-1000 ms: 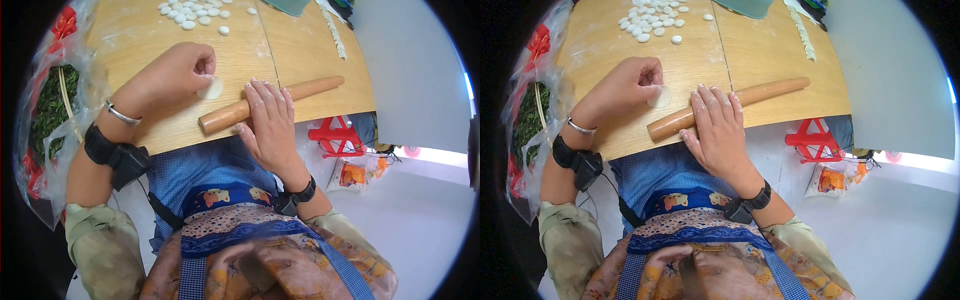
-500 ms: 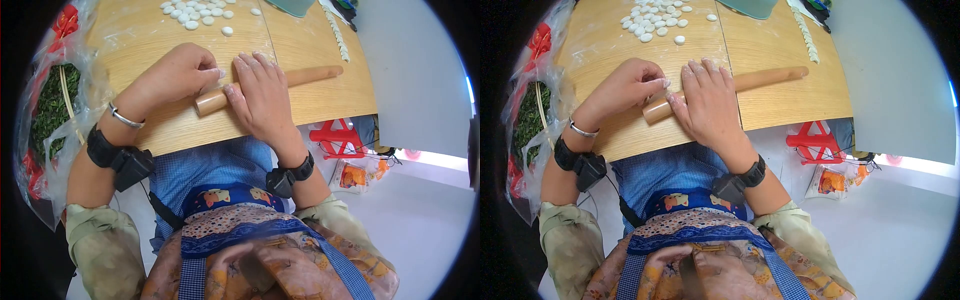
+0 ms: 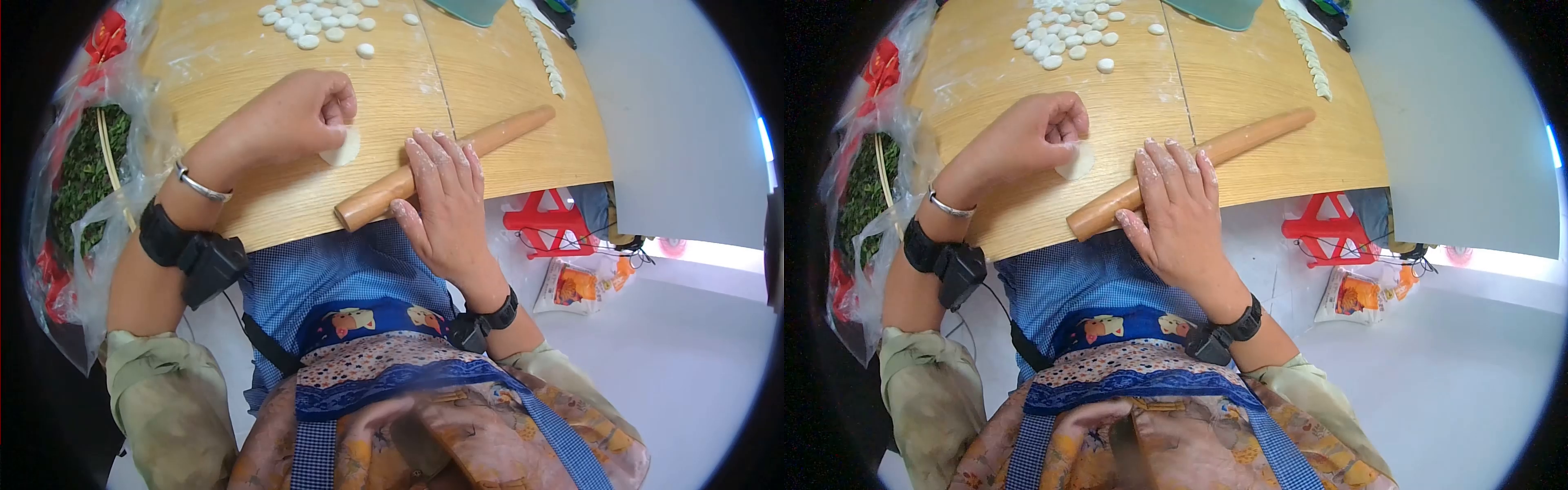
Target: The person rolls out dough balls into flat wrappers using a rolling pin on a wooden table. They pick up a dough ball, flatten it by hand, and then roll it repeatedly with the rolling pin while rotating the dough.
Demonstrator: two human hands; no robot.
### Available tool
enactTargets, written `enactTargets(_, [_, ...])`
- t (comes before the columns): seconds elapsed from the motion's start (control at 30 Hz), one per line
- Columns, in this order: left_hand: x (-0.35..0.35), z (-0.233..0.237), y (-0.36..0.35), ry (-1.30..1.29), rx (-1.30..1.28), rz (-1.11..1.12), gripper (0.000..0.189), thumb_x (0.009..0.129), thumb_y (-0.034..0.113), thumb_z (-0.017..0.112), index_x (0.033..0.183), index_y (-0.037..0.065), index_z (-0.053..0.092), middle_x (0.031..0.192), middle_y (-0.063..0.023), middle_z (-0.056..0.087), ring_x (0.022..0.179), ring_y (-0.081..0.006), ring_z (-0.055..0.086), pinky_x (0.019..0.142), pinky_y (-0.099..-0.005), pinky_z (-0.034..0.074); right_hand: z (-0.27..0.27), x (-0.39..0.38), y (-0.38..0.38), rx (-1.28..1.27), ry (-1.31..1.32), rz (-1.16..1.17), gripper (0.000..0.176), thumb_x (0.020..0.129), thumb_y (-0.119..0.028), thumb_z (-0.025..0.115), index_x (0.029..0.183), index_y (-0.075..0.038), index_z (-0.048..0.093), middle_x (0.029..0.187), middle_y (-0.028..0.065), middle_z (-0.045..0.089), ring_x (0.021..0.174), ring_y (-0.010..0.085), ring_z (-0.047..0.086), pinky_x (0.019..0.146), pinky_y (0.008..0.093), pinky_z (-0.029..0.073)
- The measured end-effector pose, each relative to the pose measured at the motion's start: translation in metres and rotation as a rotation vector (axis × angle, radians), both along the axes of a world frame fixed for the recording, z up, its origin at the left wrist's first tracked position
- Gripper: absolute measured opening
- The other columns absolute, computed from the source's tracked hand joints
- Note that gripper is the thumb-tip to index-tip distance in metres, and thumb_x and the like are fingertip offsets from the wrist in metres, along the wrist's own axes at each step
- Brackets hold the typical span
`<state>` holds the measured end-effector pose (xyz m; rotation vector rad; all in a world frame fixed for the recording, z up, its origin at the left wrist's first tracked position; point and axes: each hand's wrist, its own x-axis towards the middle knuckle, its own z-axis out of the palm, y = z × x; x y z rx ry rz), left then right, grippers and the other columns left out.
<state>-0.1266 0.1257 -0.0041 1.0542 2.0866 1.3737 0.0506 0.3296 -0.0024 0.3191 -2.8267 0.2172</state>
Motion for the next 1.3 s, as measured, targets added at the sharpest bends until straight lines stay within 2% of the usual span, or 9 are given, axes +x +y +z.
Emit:
enactTargets(0.07, [0.004, 0.004, -0.001, 0.034, -0.055, 0.021, 0.014, 0.079, 0.006, 0.07, 0.089, -0.004, 0.068, 0.077, -0.0096, 0.068, 0.072, -0.0169, 0.064, 0.067, -0.0297, 0.051, 0.0, -0.002, -0.001, -0.006, 0.004, 0.0, 0.065, 0.096, -0.04, 0.06, 0.143, 0.004, 0.051, 0.146, 0.0217, 0.053, 0.14, 0.0405, 0.044, 0.122, 0.0544, 0.022])
enactTargets(0.17, [0.004, 0.005, 0.0, 0.042, -0.1, -0.031, 0.01, 0.085, 0.006, 0.067, 0.09, -0.003, 0.067, 0.074, -0.0011, 0.061, 0.069, -0.0099, 0.056, 0.063, -0.0273, 0.047, -0.001, -0.012, -0.002, -0.016, 0.018, 0.008, 0.063, 0.096, -0.04, 0.06, 0.141, 0.004, 0.053, 0.144, 0.0219, 0.054, 0.138, 0.0409, 0.046, 0.121, 0.0545, 0.023])
enactTargets(0.5, [-0.003, 0.007, -0.001, 0.058, -0.131, -0.006, 0.026, 0.094, 0.017, 0.061, 0.084, -0.006, 0.064, 0.065, -0.0096, 0.056, 0.062, -0.0115, 0.051, 0.058, -0.0335, 0.043, -0.01, -0.087, -0.015, -0.001, 0.208, 0.057, 0.056, 0.098, -0.036, 0.059, 0.132, 0.008, 0.059, 0.136, 0.025, 0.061, 0.128, 0.043, 0.054, 0.108, 0.0528, 0.039])
enactTargets(0.57, [-0.007, 0.0, -0.001, 0.162, -0.08, 0.015, 0.028, 0.094, 0.02, 0.062, 0.083, -0.006, 0.063, 0.065, -0.0088, 0.055, 0.06, -0.0113, 0.049, 0.057, -0.0337, 0.042, -0.011, -0.094, -0.016, -0.007, 0.22, 0.049, 0.057, 0.098, -0.037, 0.059, 0.133, 0.008, 0.058, 0.136, 0.0254, 0.06, 0.128, 0.0431, 0.053, 0.108, 0.0529, 0.038])
enactTargets(0.9, [0.001, 0.0, -0.001, 0.081, -0.04, -0.017, 0.011, 0.086, 0.008, 0.071, 0.085, -0.003, 0.066, 0.067, -0.0014, 0.06, 0.063, -0.0093, 0.056, 0.059, -0.0271, 0.047, 0.0, -0.017, -0.005, 0.028, 0.027, 0.008, 0.063, 0.097, -0.039, 0.06, 0.142, 0.004, 0.053, 0.145, 0.0211, 0.054, 0.136, 0.0398, 0.047, 0.119, 0.0532, 0.027])
enactTargets(0.97, [0.004, 0.006, 0.0, -0.176, -0.059, -0.027, 0.013, 0.088, 0.009, 0.071, 0.086, -0.003, 0.066, 0.068, -0.0018, 0.06, 0.06, -0.0084, 0.056, 0.056, -0.0261, 0.046, 0.002, -0.004, -0.003, 0.03, 0.011, 0.006, 0.063, 0.097, -0.039, 0.06, 0.143, 0.004, 0.052, 0.145, 0.021, 0.054, 0.137, 0.0395, 0.047, 0.12, 0.0529, 0.026])
enactTargets(1.0, [0.005, 0.006, 0.001, -0.175, -0.057, -0.03, 0.013, 0.088, 0.009, 0.071, 0.086, -0.003, 0.066, 0.068, -0.0018, 0.06, 0.06, -0.0084, 0.056, 0.056, -0.0261, 0.046, 0.002, -0.002, -0.002, 0.029, -0.006, 0.005, 0.064, 0.097, -0.04, 0.06, 0.143, 0.004, 0.051, 0.146, 0.0209, 0.053, 0.137, 0.0392, 0.046, 0.12, 0.0527, 0.025])
enactTargets(1.13, [0.006, 0.004, 0.002, -0.083, -0.096, -0.015, 0.017, 0.091, 0.013, 0.068, 0.086, -0.004, 0.066, 0.067, -0.0023, 0.06, 0.058, -0.0079, 0.055, 0.053, -0.0254, 0.045, 0.002, -0.013, -0.005, 0.009, 0.009, 0.011, 0.064, 0.097, -0.039, 0.06, 0.142, 0.005, 0.052, 0.144, 0.0223, 0.054, 0.136, 0.04, 0.047, 0.119, 0.0527, 0.027])
enactTargets(1.3, [0.003, 0.005, 0.0, -0.023, -0.092, 0.028, 0.022, 0.094, 0.015, 0.065, 0.087, -0.006, 0.067, 0.067, -0.0043, 0.061, 0.058, -0.0092, 0.054, 0.054, -0.0276, 0.044, -0.005, -0.054, -0.009, -0.023, 0.115, 0.061, 0.057, 0.098, -0.035, 0.059, 0.134, 0.008, 0.058, 0.137, 0.0252, 0.061, 0.132, 0.0421, 0.053, 0.112, 0.0538, 0.037])
